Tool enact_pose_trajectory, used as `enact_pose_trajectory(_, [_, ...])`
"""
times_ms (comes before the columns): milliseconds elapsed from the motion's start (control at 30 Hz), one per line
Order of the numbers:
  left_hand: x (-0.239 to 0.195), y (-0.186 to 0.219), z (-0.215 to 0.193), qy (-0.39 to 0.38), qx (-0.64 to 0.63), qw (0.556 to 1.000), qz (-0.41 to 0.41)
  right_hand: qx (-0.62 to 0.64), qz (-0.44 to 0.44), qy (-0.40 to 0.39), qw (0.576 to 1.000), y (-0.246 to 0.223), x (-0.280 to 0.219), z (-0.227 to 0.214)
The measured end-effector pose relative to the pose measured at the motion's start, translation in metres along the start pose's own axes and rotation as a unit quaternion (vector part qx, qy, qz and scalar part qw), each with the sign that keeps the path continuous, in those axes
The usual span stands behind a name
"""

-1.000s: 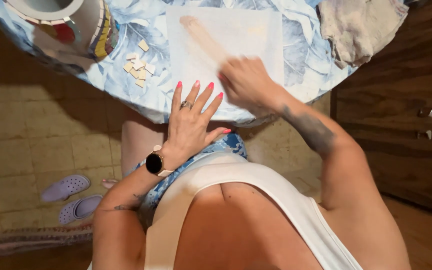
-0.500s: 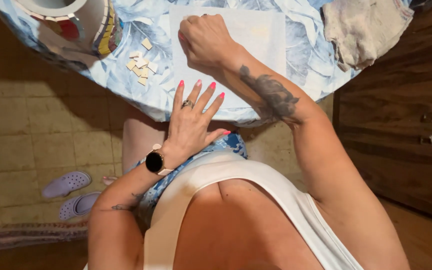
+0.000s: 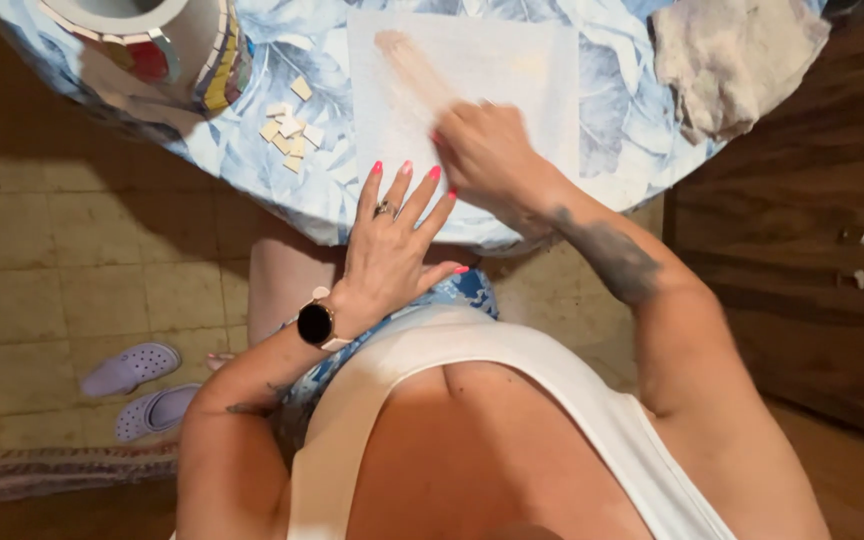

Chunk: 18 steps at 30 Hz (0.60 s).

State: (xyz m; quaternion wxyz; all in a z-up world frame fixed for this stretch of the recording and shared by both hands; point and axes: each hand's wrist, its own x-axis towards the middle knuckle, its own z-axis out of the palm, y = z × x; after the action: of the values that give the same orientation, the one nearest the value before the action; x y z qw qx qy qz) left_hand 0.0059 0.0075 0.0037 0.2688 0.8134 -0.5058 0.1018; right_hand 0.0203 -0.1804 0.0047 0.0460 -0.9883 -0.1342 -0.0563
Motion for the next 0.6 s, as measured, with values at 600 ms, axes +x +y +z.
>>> enact_pose_trajectory(600, [0.013, 0.003, -0.003, 0.034, -0.028, 0.999, -0.032, 0.225, 0.102, -0.043, 0.968, 0.004, -0.064, -0.051])
